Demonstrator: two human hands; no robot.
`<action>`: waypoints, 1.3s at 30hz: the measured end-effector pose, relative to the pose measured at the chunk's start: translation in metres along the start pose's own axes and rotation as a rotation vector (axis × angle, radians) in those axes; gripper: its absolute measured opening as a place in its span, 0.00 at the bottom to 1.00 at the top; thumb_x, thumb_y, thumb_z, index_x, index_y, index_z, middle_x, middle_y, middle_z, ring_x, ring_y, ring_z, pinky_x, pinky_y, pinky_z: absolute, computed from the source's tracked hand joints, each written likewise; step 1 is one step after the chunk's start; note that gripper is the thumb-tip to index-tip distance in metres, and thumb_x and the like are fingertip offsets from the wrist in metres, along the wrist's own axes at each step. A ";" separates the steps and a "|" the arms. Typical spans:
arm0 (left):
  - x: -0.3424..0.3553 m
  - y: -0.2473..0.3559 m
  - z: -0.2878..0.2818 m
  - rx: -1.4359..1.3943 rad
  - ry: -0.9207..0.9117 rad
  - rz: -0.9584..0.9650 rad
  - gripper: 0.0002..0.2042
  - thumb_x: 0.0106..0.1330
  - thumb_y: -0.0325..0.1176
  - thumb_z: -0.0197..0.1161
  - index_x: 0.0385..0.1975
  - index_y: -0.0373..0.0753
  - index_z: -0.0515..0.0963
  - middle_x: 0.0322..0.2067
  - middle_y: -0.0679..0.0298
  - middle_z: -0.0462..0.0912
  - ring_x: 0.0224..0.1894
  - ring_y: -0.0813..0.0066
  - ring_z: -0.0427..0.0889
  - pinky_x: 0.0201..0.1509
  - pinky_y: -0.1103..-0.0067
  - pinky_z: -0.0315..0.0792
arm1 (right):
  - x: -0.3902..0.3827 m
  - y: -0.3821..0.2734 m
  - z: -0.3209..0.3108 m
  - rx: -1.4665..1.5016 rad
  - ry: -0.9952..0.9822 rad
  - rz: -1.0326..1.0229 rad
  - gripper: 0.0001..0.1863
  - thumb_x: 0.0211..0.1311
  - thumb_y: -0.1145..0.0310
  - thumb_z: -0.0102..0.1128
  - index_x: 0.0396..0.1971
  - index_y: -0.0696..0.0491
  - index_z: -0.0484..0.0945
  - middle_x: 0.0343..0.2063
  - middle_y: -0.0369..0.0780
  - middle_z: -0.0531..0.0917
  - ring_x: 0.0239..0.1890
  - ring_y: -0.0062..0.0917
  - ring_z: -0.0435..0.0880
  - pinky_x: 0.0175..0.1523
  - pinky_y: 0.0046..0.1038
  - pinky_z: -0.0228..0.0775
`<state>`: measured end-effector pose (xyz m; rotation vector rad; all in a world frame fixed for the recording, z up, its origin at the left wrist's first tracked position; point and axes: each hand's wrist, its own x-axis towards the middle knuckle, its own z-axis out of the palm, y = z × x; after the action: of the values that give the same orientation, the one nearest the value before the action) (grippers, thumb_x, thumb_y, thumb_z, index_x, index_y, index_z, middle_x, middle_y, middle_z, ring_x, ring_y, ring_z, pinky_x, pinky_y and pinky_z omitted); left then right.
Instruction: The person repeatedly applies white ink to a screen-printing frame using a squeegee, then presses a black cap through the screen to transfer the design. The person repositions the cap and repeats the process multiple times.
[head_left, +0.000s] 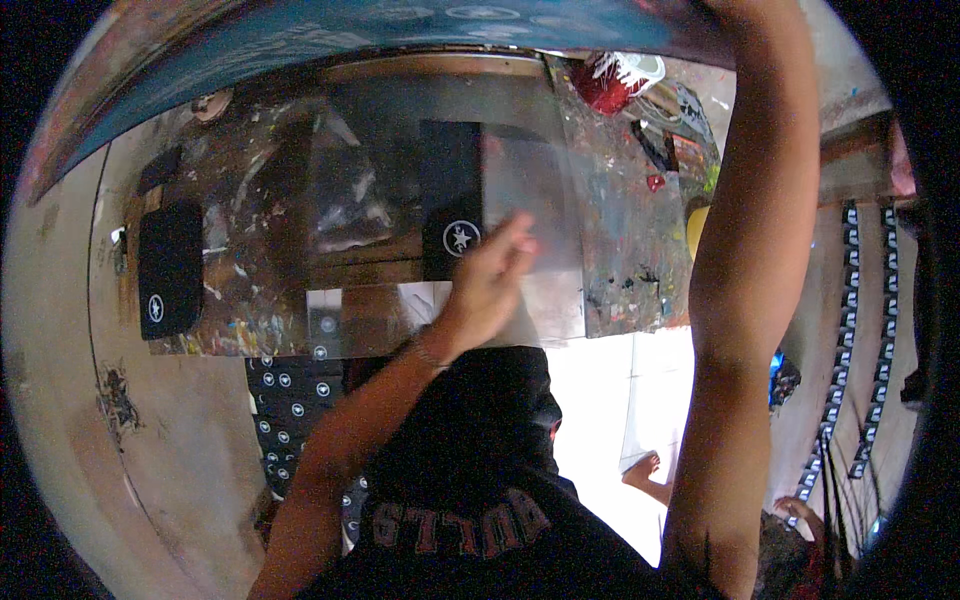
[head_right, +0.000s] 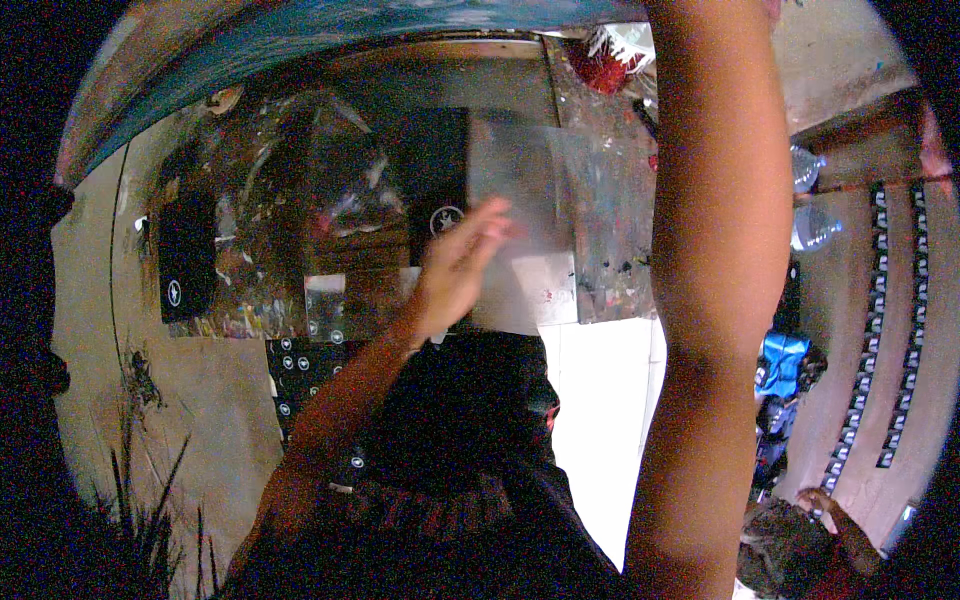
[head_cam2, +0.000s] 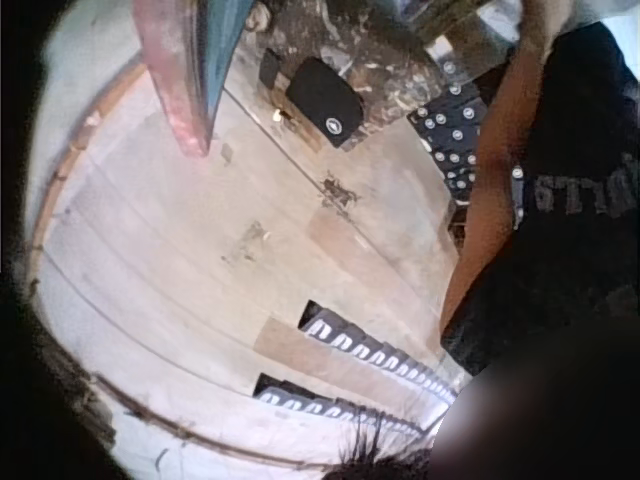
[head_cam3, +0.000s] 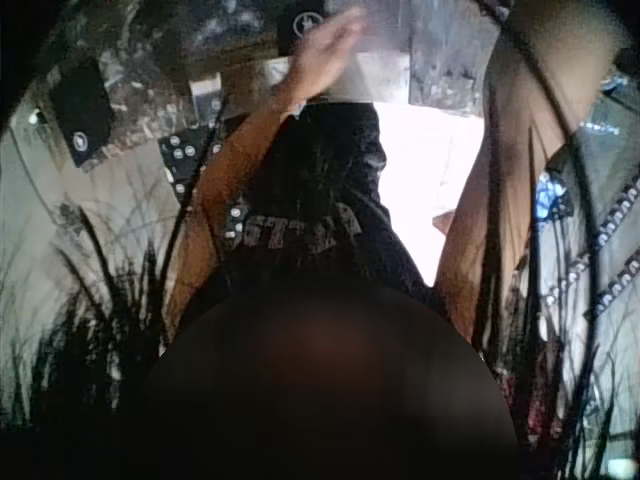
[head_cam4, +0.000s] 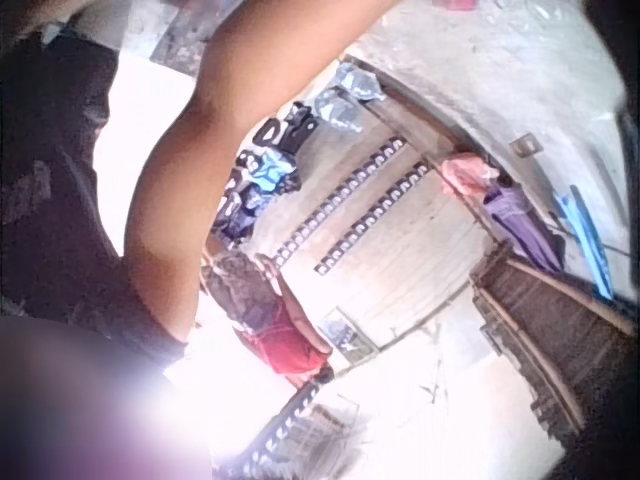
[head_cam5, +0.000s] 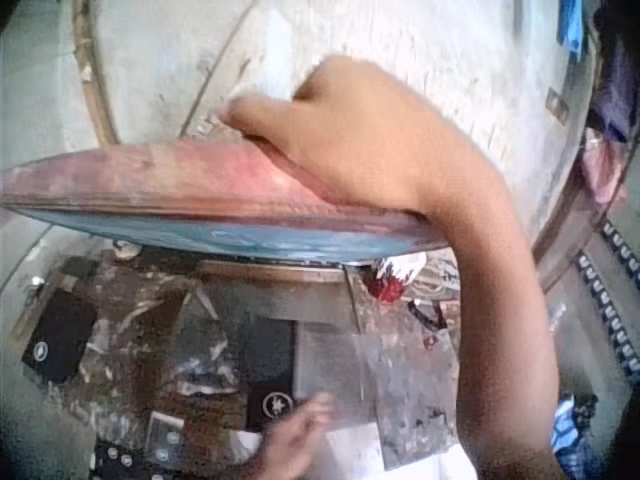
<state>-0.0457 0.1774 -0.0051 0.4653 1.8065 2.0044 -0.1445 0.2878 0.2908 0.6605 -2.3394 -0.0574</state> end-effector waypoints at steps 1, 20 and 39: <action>0.003 0.018 0.018 -0.200 -0.099 -0.144 0.18 0.79 0.32 0.55 0.63 0.31 0.72 0.60 0.55 0.78 0.60 0.67 0.80 0.63 0.69 0.74 | -0.001 -0.006 -0.004 0.090 -0.064 0.105 0.24 0.69 0.52 0.51 0.24 0.57 0.82 0.12 0.48 0.74 0.19 0.40 0.79 0.32 0.42 0.75; -0.116 0.019 -0.120 1.453 -0.047 0.059 0.24 0.47 0.45 0.80 0.37 0.37 0.79 0.39 0.56 0.82 0.48 0.53 0.82 0.55 0.61 0.73 | -0.249 -0.137 0.092 0.268 -0.466 0.116 0.17 0.58 0.60 0.66 0.40 0.57 0.77 0.37 0.46 0.82 0.43 0.40 0.84 0.59 0.48 0.61; -0.117 0.023 -0.123 1.384 -0.097 0.084 0.22 0.51 0.41 0.78 0.41 0.37 0.78 0.42 0.56 0.80 0.49 0.53 0.80 0.57 0.62 0.71 | -0.224 -0.127 0.148 0.157 -0.394 0.097 0.08 0.54 0.75 0.61 0.34 0.56 0.74 0.31 0.45 0.82 0.37 0.38 0.85 0.49 0.43 0.61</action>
<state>-0.0077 0.0107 0.0070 0.9524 2.8596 0.4234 -0.0417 0.2632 0.0137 0.6563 -2.7750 0.0444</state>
